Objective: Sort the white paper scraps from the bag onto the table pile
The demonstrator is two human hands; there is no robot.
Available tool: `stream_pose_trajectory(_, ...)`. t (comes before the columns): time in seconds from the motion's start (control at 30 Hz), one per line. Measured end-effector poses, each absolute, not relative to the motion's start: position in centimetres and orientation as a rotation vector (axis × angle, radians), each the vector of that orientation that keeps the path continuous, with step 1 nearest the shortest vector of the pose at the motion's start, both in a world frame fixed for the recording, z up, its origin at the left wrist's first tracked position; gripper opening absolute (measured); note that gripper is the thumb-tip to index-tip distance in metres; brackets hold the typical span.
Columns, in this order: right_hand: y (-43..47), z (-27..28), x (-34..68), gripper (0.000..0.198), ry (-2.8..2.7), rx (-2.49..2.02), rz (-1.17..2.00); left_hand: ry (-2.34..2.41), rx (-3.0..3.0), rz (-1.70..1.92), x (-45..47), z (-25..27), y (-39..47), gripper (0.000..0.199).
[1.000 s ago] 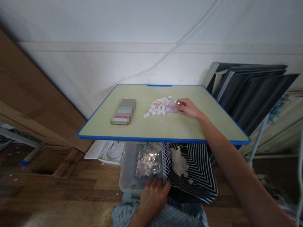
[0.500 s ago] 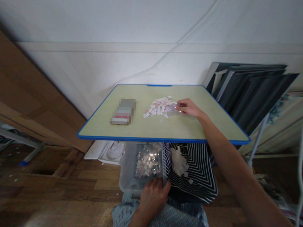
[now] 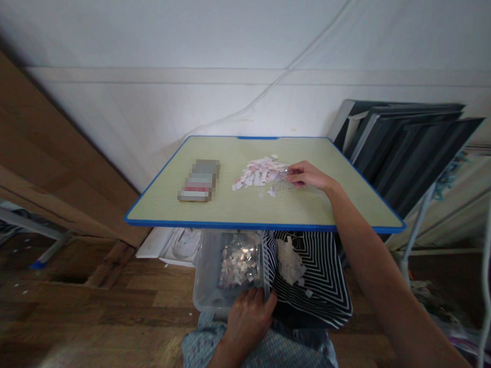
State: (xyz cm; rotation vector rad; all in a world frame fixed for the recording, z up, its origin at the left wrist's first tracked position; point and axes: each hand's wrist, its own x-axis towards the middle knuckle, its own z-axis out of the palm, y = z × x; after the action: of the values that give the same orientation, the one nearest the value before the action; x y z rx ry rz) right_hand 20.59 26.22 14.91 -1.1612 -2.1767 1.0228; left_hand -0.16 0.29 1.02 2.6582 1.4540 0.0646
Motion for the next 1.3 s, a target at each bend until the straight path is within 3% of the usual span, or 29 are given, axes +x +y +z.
stream_pose_trajectory(0.77,26.4,14.65,20.59,0.027,-2.137,-1.238,0.759,1.442,2.641,0.013,-0.09,1.51,0.29,0.035)
stream_pose_trajectory(1.3,26.11,15.32,21.24,0.027,-2.164,-1.23,0.858,1.441,2.64,0.022,-0.17,1.27,0.24,0.038)
